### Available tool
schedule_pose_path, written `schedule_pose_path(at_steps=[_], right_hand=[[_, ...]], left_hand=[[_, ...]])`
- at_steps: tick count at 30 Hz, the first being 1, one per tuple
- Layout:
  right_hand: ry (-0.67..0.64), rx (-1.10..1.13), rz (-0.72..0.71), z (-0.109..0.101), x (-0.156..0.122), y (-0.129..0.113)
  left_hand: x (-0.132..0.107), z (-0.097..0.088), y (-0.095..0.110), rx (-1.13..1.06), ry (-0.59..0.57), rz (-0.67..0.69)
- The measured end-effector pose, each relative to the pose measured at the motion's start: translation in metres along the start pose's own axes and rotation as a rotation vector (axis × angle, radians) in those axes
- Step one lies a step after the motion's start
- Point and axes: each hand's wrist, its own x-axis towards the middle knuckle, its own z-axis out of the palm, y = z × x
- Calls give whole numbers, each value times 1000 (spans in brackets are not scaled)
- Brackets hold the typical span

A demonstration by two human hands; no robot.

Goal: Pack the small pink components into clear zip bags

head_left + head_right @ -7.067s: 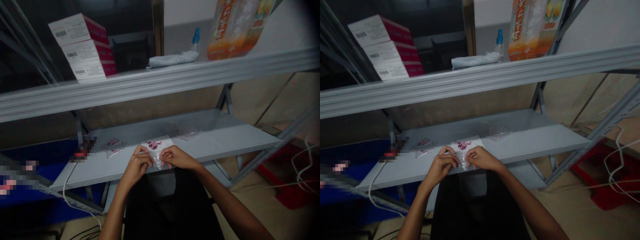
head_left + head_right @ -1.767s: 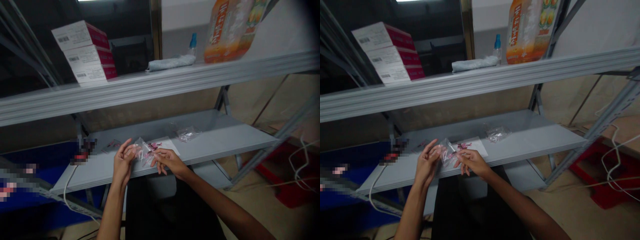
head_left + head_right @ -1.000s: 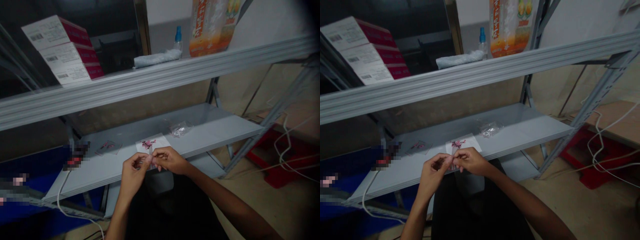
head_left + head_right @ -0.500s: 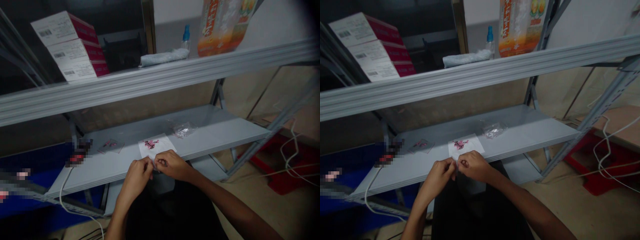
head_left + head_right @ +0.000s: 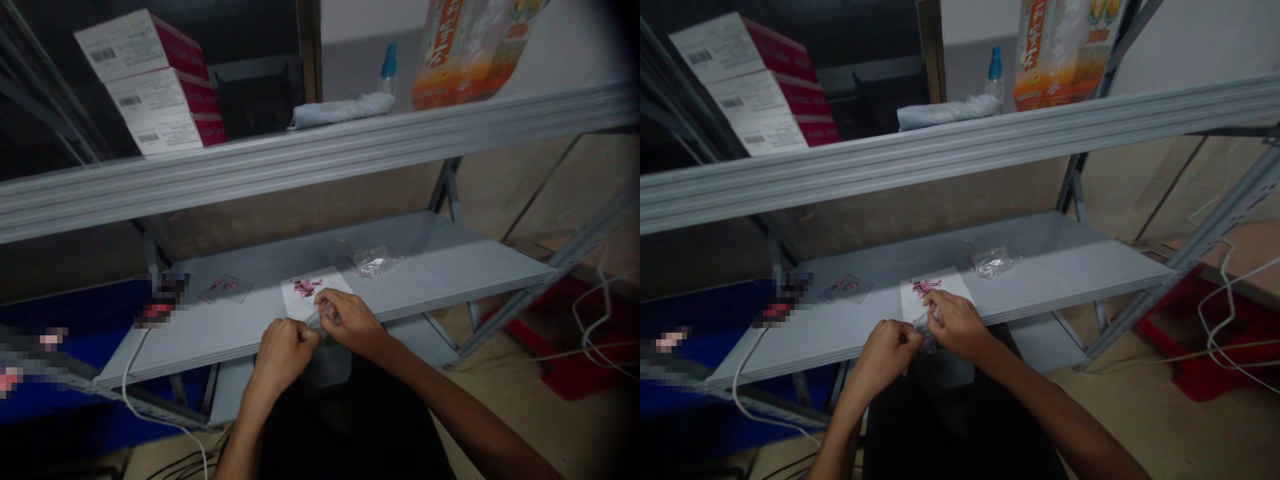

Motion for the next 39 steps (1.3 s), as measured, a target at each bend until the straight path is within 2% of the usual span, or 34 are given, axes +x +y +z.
schedule_pose_path(at_steps=[4,8,10,12,15,16,17,20,22,26,29,36,39], right_hand=[[-113,209,-100,-9,-3,-13],[-194,201,-124,-13,-3,-12],[-163,205,-116,-10,-3,-7],[-60,260,-61,-5,-1,-2],[130,500,84,5,7,4],[178,594,117,9,12,6],[217,676,137,13,19,8],[247,795,155,27,42,19],[193,812,186,37,57,27],[66,792,239,52,74,45],[42,758,186,58,80,57],[-122,689,120,68,92,76],[-133,655,131,70,92,81]], left_hand=[[7,2,-6,-128,15,-66],[13,-3,-11,-329,-31,-58],[15,-4,-13,-415,-46,-24],[18,-4,-18,-451,71,-15],[24,-5,-32,-547,414,-92],[27,-5,-38,-640,450,-132],[30,-4,-43,-768,406,-168],[39,-4,-60,-1091,153,-225],[43,-3,-70,-1168,144,-233],[48,-5,-88,-1080,349,-222],[52,-6,-100,-952,474,-177],[62,-2,-113,-788,567,-131],[63,0,-113,-751,597,-85]])
